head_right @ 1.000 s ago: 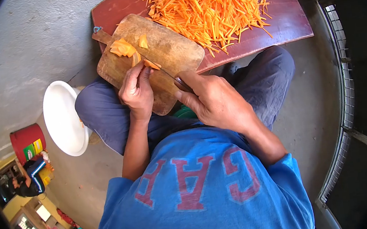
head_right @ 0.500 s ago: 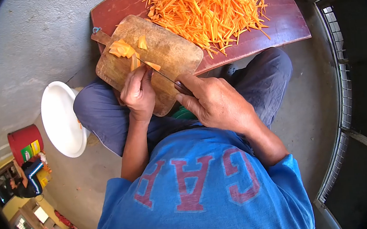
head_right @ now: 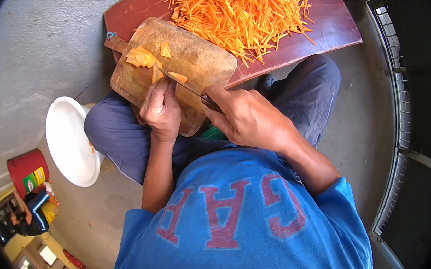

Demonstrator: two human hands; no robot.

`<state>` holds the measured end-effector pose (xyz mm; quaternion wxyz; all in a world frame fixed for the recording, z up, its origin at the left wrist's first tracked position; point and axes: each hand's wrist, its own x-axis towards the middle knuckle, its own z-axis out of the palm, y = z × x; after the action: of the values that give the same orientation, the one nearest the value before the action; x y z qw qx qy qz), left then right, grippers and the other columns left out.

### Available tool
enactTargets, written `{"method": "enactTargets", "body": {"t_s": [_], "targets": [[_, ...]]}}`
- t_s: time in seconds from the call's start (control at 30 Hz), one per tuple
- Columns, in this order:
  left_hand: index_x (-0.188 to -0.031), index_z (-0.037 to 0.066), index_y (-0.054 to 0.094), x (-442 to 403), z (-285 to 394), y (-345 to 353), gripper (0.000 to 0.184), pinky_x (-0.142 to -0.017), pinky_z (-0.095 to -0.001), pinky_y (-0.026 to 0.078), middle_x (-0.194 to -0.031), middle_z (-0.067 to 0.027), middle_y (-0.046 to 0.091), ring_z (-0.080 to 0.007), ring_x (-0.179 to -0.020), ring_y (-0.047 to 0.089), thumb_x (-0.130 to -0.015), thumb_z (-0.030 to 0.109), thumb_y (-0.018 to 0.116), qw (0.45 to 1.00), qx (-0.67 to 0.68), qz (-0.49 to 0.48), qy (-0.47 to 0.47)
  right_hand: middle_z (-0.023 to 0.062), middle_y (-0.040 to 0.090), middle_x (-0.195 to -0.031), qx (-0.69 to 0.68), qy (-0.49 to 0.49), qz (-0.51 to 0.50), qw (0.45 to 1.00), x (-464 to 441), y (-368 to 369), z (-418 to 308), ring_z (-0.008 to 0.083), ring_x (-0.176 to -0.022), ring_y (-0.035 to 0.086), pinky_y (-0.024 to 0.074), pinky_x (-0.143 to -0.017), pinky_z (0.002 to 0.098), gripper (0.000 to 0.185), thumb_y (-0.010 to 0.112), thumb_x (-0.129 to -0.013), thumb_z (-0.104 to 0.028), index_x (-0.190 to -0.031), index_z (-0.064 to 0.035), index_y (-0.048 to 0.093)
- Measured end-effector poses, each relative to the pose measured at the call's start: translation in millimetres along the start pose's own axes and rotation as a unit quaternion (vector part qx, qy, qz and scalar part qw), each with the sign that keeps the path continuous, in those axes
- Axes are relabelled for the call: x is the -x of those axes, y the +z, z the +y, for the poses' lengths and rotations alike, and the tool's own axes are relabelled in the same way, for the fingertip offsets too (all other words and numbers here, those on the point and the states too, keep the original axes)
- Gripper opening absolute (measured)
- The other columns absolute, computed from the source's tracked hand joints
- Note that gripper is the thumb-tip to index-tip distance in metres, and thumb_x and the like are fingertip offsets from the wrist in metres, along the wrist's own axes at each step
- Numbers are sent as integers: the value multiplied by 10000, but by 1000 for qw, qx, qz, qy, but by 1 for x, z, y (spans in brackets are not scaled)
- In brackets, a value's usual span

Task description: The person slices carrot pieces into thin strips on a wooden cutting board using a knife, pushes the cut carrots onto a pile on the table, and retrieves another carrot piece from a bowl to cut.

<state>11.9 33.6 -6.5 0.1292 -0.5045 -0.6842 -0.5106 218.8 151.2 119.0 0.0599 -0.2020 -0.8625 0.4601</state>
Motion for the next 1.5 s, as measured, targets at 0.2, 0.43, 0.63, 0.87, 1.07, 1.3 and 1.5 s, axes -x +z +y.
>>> {"method": "enactTargets", "body": {"t_s": [0.2, 0.43, 0.63, 0.87, 1.07, 1.3, 1.5], "targets": [[-1190, -17, 799, 0, -1, -4, 285, -802, -442, 688, -1080, -214, 845, -389, -954, 851, -923, -83, 876, 1000, -9, 3, -9, 332, 718, -992, 7, -10, -8, 1000, -7, 4, 1, 568, -962, 704, 549, -778, 595, 353, 751, -1050, -84, -1354, 35, 614], [-1204, -48, 800, -3, 5, 1, 278, -804, -436, 687, -1078, -219, 839, -384, -943, 844, -936, -85, 866, 1000, 5, 0, 24, 325, 706, -940, 28, 3, -5, 1000, -5, 7, 9, 553, -905, 704, 546, -754, 578, 315, 743, -1060, -100, -1318, 35, 624], [-1233, -60, 788, -1, 5, 3, 229, -827, -449, 683, -1083, -219, 828, -385, -967, 833, -1013, -16, 833, 1000, 13, -11, -3, 305, 708, -907, 19, 32, -24, 999, -6, 14, 41, 534, -853, 706, 553, -741, 539, 333, 723, -1086, -138, -1354, 48, 653], [-1224, -21, 788, -6, 6, -3, 227, -824, -440, 671, -1069, -177, 826, -372, -966, 828, -1005, -19, 846, 999, 16, -21, -35, 321, 714, -962, -46, 11, 22, 999, -2, -7, 10, 535, -909, 729, 572, -797, 521, 356, 723, -1092, -149, -1381, 51, 667], [-1237, -5, 787, -4, 6, 2, 278, -825, -438, 664, -1074, -173, 827, -368, -953, 825, -974, -66, 852, 999, 12, -8, -30, 325, 707, -960, -53, 3, 18, 998, -5, -9, 3, 533, -918, 732, 574, -797, 524, 372, 740, -1093, -166, -1389, 47, 666], [-1261, -8, 779, -4, 6, 0, 266, -822, -442, 661, -1089, -186, 815, -376, -956, 824, -1004, -48, 829, 999, 8, -14, -29, 318, 704, -933, -39, 41, -26, 998, -9, -10, 9, 516, -877, 726, 569, -780, 521, 377, 744, -1091, -171, -1386, 49, 666], [-1278, -18, 768, 0, 5, 1, 246, -828, -454, 661, -1096, -198, 810, -392, -967, 821, -1035, -18, 808, 999, 9, -20, -39, 298, 693, -871, -55, -4, 20, 998, -7, -9, 9, 501, -778, 696, 560, -732, 500, 343, 730, -1096, -162, -1363, 44, 669]]}}
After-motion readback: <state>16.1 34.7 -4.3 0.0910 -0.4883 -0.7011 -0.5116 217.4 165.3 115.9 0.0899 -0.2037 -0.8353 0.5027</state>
